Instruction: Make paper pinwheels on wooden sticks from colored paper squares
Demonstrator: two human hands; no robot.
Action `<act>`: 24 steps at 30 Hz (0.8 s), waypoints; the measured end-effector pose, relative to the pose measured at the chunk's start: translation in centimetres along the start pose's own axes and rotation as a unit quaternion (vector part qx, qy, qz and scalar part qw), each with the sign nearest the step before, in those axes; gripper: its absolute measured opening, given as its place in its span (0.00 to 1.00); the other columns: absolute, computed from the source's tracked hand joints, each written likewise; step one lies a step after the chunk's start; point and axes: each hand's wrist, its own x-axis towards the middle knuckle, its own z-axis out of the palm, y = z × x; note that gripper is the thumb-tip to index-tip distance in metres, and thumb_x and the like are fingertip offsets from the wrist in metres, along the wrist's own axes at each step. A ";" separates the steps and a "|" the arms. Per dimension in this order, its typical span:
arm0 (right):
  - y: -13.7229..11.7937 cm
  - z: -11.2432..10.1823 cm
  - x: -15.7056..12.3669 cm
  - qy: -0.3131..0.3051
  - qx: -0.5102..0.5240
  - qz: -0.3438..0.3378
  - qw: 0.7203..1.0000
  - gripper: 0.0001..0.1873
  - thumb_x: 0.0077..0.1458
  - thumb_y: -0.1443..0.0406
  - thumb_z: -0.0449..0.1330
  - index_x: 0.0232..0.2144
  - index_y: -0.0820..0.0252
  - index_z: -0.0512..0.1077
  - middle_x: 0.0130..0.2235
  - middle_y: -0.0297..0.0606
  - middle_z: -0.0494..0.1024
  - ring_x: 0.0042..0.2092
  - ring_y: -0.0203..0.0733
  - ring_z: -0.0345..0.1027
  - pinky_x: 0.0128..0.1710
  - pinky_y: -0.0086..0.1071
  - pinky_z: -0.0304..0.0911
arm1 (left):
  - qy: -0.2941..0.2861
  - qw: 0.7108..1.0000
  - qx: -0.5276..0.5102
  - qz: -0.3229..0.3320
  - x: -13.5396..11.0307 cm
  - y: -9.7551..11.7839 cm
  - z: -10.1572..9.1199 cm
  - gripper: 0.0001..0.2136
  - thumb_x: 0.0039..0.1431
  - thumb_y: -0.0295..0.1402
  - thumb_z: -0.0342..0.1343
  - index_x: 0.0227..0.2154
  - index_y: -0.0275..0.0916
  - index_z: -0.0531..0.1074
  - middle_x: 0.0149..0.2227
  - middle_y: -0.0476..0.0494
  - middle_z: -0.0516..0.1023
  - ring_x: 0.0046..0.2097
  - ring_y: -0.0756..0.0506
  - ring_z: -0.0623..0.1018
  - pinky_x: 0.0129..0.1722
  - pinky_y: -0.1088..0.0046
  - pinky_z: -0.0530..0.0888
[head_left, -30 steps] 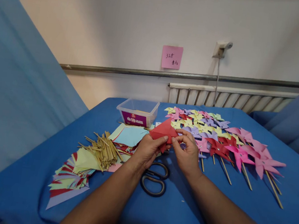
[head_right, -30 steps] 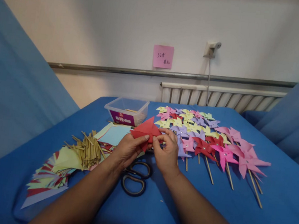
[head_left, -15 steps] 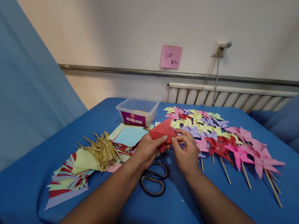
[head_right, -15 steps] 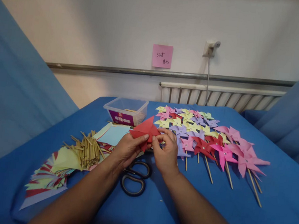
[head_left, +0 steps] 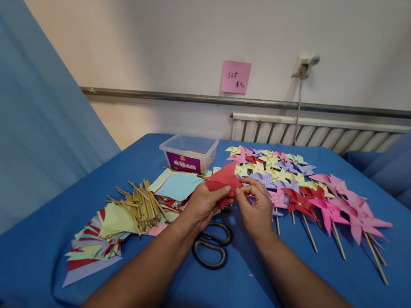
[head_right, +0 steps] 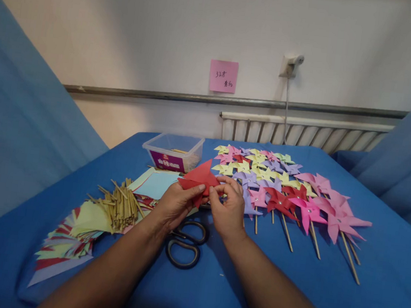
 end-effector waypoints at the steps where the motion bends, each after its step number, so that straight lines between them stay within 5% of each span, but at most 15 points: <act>1: 0.0 0.0 0.0 -0.001 -0.001 0.002 1.000 0.07 0.54 0.65 0.60 0.24 0.55 0.72 0.42 0.41 0.77 0.48 0.46 0.69 0.52 0.44 0.61 | 0.001 1.000 0.002 -0.001 0.0 0.0 0.0 0.16 0.43 0.32 0.71 0.36 0.32 0.78 0.34 0.41 0.81 0.30 0.50 0.78 0.34 0.74 0.76; 9: 0.5 -0.2 0.3 -0.009 0.076 0.059 0.995 0.06 0.53 0.60 0.62 0.32 0.56 0.73 0.46 0.42 0.77 0.50 0.47 0.69 0.53 0.44 0.62 | 0.031 0.997 0.065 0.020 0.3 0.4 -0.2 0.13 0.41 0.32 0.69 0.30 0.32 0.77 0.26 0.45 0.78 0.26 0.50 0.74 0.28 0.74 0.73; 13: 0.9 -1.0 1.5 -0.017 0.194 0.169 0.966 0.22 0.47 0.58 0.67 0.44 0.55 0.69 0.47 0.42 0.77 0.50 0.47 0.71 0.51 0.45 0.64 | 0.013 0.991 0.134 0.007 0.3 1.2 -0.9 0.11 0.41 0.32 0.67 0.29 0.32 0.76 0.24 0.45 0.77 0.24 0.49 0.73 0.26 0.74 0.71; 19: 0.9 -1.8 2.2 -0.172 0.278 0.237 0.915 0.26 0.41 0.59 0.71 0.44 0.56 0.70 0.35 0.34 0.79 0.39 0.43 0.74 0.42 0.39 0.69 | -0.050 0.965 0.255 -0.018 0.2 1.8 -1.5 0.09 0.42 0.30 0.63 0.28 0.33 0.78 0.23 0.46 0.76 0.24 0.49 0.71 0.26 0.74 0.67; 24: 0.6 -1.7 1.4 -0.223 0.209 0.208 0.929 0.25 0.41 0.64 0.70 0.45 0.56 0.72 0.40 0.37 0.80 0.40 0.44 0.75 0.40 0.38 0.70 | -0.108 0.930 0.351 -0.010 0.2 1.8 -1.8 0.07 0.44 0.32 0.62 0.27 0.35 0.79 0.25 0.48 0.77 0.26 0.49 0.71 0.28 0.75 0.67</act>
